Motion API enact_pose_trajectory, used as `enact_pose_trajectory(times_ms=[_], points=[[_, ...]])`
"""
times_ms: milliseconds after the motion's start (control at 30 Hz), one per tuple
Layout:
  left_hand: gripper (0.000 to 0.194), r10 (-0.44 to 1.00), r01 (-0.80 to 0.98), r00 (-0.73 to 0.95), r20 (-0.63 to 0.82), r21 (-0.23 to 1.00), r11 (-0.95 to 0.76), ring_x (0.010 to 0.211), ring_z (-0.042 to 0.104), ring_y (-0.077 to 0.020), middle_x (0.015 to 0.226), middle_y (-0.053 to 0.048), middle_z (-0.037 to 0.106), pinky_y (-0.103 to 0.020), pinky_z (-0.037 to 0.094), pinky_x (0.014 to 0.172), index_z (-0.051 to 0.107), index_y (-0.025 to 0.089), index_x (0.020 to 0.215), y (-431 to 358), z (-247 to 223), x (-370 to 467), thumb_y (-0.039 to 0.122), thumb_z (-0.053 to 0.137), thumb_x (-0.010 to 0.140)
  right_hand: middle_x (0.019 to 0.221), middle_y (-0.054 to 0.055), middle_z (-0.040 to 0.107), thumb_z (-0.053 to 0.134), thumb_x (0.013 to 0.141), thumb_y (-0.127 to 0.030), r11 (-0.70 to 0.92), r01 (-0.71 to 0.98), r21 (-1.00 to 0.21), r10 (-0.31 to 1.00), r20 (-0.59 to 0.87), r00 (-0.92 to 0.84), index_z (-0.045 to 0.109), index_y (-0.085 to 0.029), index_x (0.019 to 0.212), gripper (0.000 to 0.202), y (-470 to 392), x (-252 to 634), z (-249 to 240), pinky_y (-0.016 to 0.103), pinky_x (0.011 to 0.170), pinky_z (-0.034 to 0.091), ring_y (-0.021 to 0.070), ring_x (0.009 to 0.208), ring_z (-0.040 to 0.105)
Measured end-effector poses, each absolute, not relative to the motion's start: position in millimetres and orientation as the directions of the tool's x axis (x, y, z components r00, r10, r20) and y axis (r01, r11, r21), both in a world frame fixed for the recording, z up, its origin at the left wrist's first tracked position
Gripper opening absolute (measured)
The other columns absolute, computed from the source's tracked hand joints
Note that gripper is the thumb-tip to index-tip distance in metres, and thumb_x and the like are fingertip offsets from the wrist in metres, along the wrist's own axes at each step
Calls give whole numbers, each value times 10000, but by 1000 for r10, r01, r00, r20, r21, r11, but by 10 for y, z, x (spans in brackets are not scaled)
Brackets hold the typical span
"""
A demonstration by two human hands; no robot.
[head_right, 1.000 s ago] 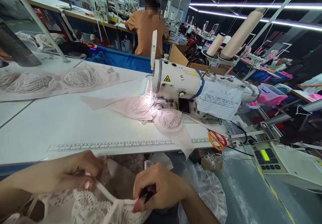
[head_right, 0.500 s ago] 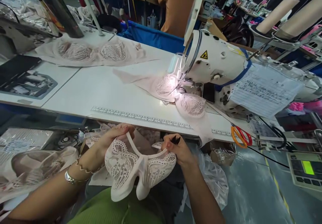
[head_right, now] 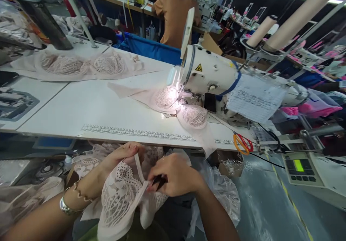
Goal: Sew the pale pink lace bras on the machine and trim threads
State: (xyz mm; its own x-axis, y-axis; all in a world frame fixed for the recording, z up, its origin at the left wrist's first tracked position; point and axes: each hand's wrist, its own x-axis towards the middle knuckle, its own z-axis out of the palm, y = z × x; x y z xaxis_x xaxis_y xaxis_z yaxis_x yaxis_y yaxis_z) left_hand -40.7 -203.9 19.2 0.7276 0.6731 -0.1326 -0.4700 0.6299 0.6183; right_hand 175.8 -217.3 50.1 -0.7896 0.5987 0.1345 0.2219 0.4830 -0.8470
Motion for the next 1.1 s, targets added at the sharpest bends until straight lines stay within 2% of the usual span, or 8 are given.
enact_pose_trajectory(times_ms=[100, 167, 267, 467, 667, 867, 933, 1100], points=[[333, 825, -403, 564, -46, 857, 323, 627, 626, -135, 723, -41, 662, -201, 504, 556, 633, 158, 737, -1984, 386, -387, 438, 797, 816, 600, -3, 593, 564, 966, -504, 403, -5, -915, 519, 232, -823, 580, -224, 681, 400, -2245, 1877, 667, 227, 553, 419, 114, 534, 549], [208, 926, -236, 338, 169, 968, -91, 986, 657, -197, 1066, -81, 697, -248, 546, 790, 700, 209, 989, -2015, 533, -424, 332, 784, 845, 584, -12, 544, 600, 947, -511, 332, -116, -936, 591, 302, -748, 545, -225, 645, 419, -2317, 2033, 789, 215, 506, 390, 103, 507, 518], [49, 865, 7, 279, 417, 900, -436, 872, 644, -143, 912, -19, 685, -203, 517, 755, 689, 248, 954, -2190, 672, -473, 245, 640, 960, 607, -1, 547, 620, 947, -468, 322, -46, -946, 762, 287, -581, 600, -209, 661, 387, -2441, 2186, 910, 230, 512, 374, 114, 545, 524], [282, 733, 245, 505, 457, 738, -629, 863, 693, -165, 976, -47, 720, -211, 544, 746, 644, 228, 1171, -2522, 386, -270, 433, 568, 992, 657, 1, 651, 661, 901, -259, 216, 347, -913, 927, 81, -366, 700, -182, 742, 181, -2588, 1886, 675, 230, 563, 390, 117, 594, 540], [50, 789, 332, 375, 487, 724, -605, 745, 668, -168, 847, -38, 698, -212, 498, 666, 677, 214, 981, -2457, 88, -192, 227, 653, 939, 648, -3, 637, 626, 911, -198, 341, 432, -835, 934, 248, -259, 707, -195, 779, 155, -2649, 1658, 304, 228, 555, 447, 122, 573, 562], [135, 922, 168, 353, 162, 958, -232, 677, 617, -163, 750, -28, 657, -225, 433, 599, 675, 204, 750, -2377, 205, -309, 237, 675, 880, 1264, 133, 670, 610, 917, -124, 549, 650, -526, 825, 466, -319, 706, -182, 854, 128, -2613, 1815, 165, 286, 671, 544, 167, 779, 684], [160, 935, 63, 346, 77, 993, -105, 698, 606, -172, 746, -30, 634, -237, 439, 612, 677, 198, 737, -2358, 248, -332, 283, 695, 872, 1217, 128, 705, 580, 921, -94, 586, 654, -479, 803, 450, -391, 701, -179, 892, 151, -2594, 1876, 154, 307, 726, 553, 197, 845, 709], [110, 947, -109, 315, 55, 994, -22, 785, 609, -183, 808, -41, 626, -262, 477, 696, 712, 197, 748, -2282, 234, -446, 249, 745, 839, 855, 74, 705, 641, 938, -220, 469, 465, -751, 855, 254, -452, 709, -182, 766, 188, -2544, 2069, 240, 244, 592, 494, 160, 705, 665]])
